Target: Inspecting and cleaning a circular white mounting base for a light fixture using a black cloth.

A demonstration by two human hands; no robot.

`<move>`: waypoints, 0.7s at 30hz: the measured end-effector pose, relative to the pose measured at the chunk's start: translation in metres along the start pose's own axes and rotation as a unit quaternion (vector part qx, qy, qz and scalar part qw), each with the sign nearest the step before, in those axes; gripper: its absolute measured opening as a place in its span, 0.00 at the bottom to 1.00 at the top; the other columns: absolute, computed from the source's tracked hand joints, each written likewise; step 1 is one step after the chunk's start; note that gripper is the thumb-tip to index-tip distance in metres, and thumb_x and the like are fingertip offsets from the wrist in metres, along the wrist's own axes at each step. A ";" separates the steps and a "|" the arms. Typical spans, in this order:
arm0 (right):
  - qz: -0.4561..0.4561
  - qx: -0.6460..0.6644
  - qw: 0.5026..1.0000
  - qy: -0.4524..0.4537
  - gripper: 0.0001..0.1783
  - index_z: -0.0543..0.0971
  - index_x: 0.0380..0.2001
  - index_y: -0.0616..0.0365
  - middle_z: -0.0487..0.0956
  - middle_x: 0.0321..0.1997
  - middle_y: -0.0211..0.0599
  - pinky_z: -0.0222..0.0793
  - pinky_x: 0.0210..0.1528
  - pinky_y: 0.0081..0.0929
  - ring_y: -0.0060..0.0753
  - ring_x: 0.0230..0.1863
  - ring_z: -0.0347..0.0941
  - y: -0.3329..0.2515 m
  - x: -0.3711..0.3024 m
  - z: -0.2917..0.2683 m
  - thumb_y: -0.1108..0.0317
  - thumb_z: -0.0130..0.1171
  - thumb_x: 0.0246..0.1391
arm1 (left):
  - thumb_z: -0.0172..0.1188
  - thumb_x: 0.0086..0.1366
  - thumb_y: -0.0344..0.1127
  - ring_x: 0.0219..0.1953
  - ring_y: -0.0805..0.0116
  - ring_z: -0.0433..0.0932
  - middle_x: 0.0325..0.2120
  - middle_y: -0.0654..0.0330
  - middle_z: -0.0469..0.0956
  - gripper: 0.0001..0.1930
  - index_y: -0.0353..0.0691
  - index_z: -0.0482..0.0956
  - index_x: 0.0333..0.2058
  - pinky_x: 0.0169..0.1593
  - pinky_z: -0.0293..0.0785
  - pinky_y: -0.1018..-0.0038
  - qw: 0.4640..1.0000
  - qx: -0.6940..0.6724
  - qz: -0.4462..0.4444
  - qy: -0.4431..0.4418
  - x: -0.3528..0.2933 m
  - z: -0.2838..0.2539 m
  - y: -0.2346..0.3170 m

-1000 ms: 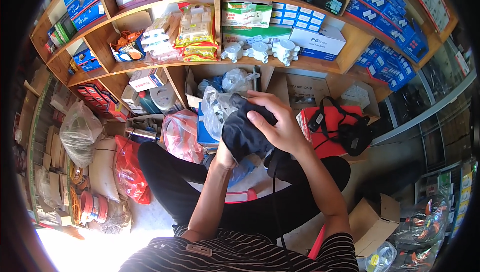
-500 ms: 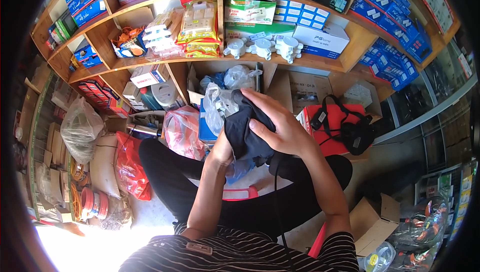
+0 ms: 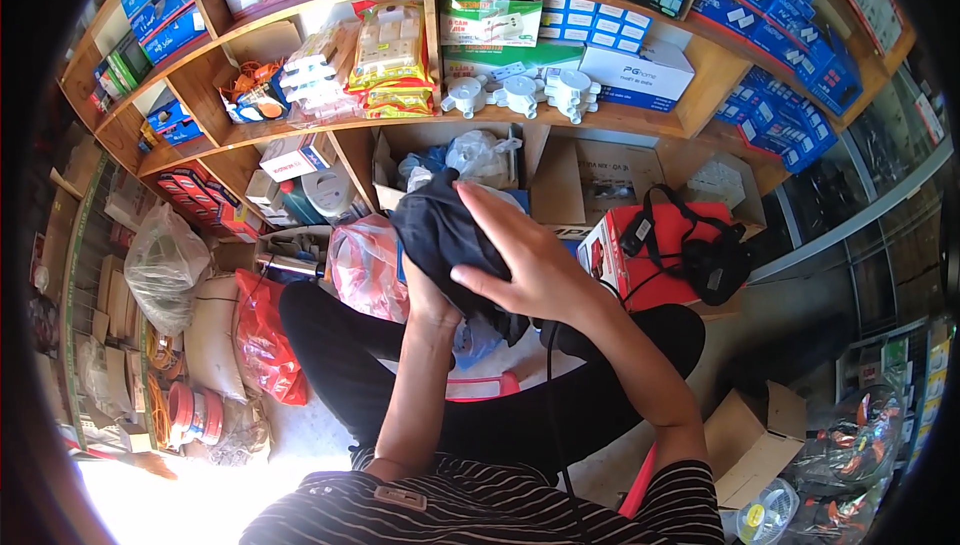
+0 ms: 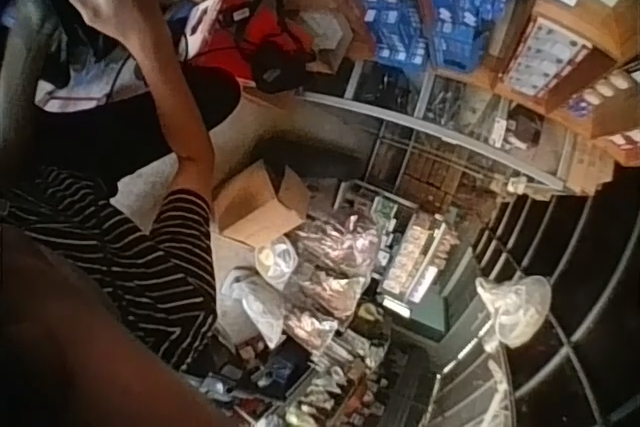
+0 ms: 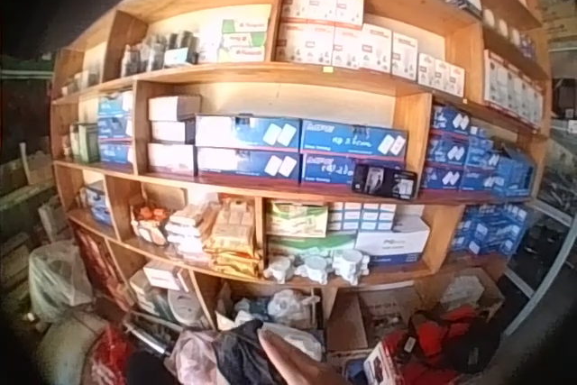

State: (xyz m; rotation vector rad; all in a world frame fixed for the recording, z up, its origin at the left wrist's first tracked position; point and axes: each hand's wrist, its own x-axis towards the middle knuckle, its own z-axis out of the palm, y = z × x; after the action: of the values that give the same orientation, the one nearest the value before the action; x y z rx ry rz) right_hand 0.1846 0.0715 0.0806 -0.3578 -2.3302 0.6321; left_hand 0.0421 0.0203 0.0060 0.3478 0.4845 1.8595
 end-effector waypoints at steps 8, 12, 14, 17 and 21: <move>-0.009 -0.063 0.994 0.084 0.49 0.58 0.71 0.65 0.69 0.68 0.55 0.65 0.66 0.45 0.58 0.65 0.69 0.017 -0.003 -0.006 0.74 0.71 0.48 | 0.50 0.75 0.46 0.62 0.61 0.73 0.63 0.56 0.71 0.27 0.39 0.64 0.67 0.66 0.70 0.65 0.998 0.048 -0.001 -0.035 -0.008 0.034 0.000; 0.008 -0.055 0.992 0.114 0.43 0.69 0.67 0.60 0.74 0.65 0.50 0.68 0.64 0.41 0.54 0.62 0.72 0.020 -0.003 -0.019 0.77 0.72 0.44 | 0.47 0.77 0.49 0.65 0.61 0.70 0.64 0.56 0.70 0.28 0.42 0.62 0.68 0.69 0.65 0.63 0.994 0.018 -0.038 -0.096 -0.006 0.027 0.002; 0.059 0.011 0.987 0.152 0.36 0.76 0.60 0.60 0.79 0.60 0.47 0.71 0.62 0.38 0.50 0.59 0.76 0.017 -0.007 -0.019 0.79 0.71 0.43 | 0.51 0.75 0.48 0.65 0.61 0.70 0.63 0.56 0.70 0.28 0.40 0.62 0.68 0.69 0.65 0.62 0.995 0.031 -0.026 -0.095 -0.002 0.027 0.002; 0.084 0.031 0.983 0.159 0.29 0.80 0.53 0.63 0.82 0.55 0.44 0.74 0.58 0.35 0.47 0.55 0.80 0.023 -0.009 -0.021 0.82 0.70 0.42 | 0.58 0.72 0.47 0.65 0.60 0.70 0.62 0.55 0.71 0.32 0.40 0.60 0.67 0.69 0.65 0.61 0.991 0.069 0.049 -0.107 0.002 0.023 -0.001; 0.057 0.046 0.982 0.173 0.27 0.80 0.51 0.65 0.83 0.53 0.48 0.76 0.56 0.34 0.45 0.53 0.81 0.022 -0.007 -0.020 0.83 0.69 0.43 | 0.62 0.70 0.44 0.63 0.60 0.72 0.61 0.55 0.71 0.33 0.42 0.59 0.67 0.68 0.67 0.62 0.990 0.069 0.068 -0.104 0.005 0.024 0.000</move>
State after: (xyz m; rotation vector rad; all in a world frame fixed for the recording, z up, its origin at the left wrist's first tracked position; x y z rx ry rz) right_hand 0.2051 0.0940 0.0786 -0.5172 -1.9529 0.6718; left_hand 0.0517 0.0290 0.0263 0.6747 0.4559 1.8999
